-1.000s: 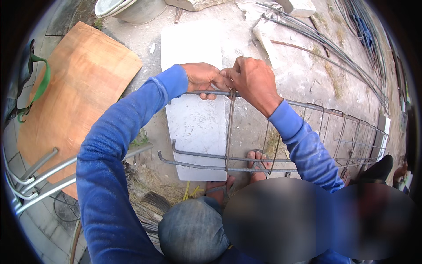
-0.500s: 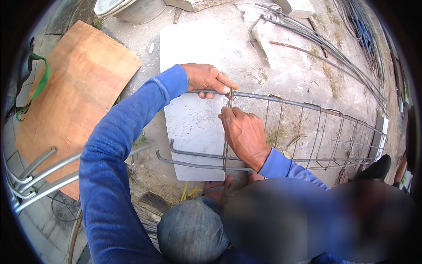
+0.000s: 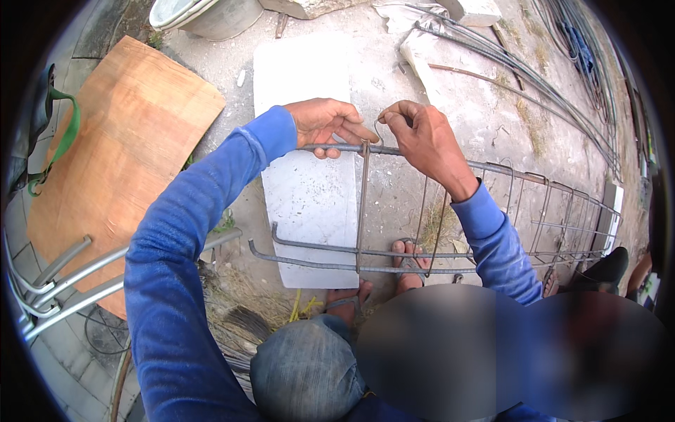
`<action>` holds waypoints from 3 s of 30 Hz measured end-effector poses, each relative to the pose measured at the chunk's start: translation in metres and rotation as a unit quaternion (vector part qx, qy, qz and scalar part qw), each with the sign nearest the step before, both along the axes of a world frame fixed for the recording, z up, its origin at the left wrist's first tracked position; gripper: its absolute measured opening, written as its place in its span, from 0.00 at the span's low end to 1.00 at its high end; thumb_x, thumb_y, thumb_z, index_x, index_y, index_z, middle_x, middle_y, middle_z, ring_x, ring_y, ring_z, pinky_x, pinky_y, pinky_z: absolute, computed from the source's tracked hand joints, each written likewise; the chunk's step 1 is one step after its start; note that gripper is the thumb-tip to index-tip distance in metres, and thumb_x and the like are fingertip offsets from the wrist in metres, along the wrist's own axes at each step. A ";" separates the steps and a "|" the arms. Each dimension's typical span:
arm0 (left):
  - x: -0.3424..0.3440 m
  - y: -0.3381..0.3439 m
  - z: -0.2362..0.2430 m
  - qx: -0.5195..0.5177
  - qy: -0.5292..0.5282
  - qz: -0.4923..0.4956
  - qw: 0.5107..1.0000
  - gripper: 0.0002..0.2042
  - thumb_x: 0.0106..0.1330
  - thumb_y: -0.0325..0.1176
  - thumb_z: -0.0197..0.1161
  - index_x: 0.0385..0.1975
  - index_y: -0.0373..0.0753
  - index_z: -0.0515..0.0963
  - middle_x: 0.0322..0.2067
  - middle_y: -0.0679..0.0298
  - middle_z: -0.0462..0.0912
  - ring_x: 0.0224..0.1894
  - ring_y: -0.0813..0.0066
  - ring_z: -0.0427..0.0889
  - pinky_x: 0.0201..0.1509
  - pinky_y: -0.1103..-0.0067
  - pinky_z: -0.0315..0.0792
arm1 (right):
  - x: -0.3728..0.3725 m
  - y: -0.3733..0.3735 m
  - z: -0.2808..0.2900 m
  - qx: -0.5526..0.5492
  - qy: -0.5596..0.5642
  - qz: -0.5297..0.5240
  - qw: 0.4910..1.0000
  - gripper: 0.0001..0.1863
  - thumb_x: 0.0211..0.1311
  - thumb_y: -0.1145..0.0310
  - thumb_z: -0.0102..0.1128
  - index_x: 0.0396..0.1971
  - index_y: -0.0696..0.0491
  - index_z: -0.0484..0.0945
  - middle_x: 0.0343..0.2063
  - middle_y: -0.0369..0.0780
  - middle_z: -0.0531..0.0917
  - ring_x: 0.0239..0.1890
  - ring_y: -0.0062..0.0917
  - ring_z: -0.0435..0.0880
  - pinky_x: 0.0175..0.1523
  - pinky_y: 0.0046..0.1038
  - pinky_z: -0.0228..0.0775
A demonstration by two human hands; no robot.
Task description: The person constructs a rebar cage by positioning metal bars and securing the intersections with wire using pliers.
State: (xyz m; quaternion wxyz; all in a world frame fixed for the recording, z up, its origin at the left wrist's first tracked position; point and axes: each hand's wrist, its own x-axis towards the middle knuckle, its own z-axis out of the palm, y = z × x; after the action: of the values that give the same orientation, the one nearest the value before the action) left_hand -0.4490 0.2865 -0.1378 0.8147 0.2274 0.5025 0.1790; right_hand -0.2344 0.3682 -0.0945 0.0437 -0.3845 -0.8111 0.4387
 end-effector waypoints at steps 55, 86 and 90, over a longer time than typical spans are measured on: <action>0.017 0.010 0.000 -0.007 0.115 -0.031 0.993 0.18 0.65 0.46 0.72 0.51 0.46 0.85 0.42 0.68 0.87 0.20 0.83 0.75 0.17 0.85 0.63 | -0.015 -0.117 -0.001 0.228 -0.202 0.218 0.927 0.06 0.56 0.71 0.65 0.23 0.44 0.88 0.21 0.31 0.86 0.27 0.22 0.87 0.22 0.30 0.68; 0.050 0.027 0.046 -0.055 0.153 -0.117 0.980 0.24 0.68 0.54 0.67 0.44 0.34 0.81 0.35 0.67 0.81 0.21 0.85 0.68 0.20 0.83 0.60 | 0.024 -0.120 0.011 0.486 -0.219 0.225 0.815 0.12 0.58 0.66 0.62 0.36 0.55 0.88 0.32 0.41 0.83 0.33 0.34 0.82 0.33 0.44 0.73; 0.044 0.012 0.041 -0.021 0.205 -0.096 0.974 0.23 0.65 0.55 0.69 0.40 0.37 0.84 0.35 0.66 0.84 0.23 0.82 0.72 0.21 0.82 0.63 | 0.037 -0.089 0.076 0.209 -0.022 0.273 0.939 0.14 0.65 0.64 0.57 0.35 0.58 0.88 0.25 0.41 0.85 0.27 0.29 0.83 0.34 0.39 0.75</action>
State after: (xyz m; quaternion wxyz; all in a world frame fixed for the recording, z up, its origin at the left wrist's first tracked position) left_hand -0.4048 0.2983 -0.0966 0.7124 0.2891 0.6382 0.0392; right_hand -0.1977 0.2794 -0.0181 -0.0161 -0.1397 -0.9592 0.2453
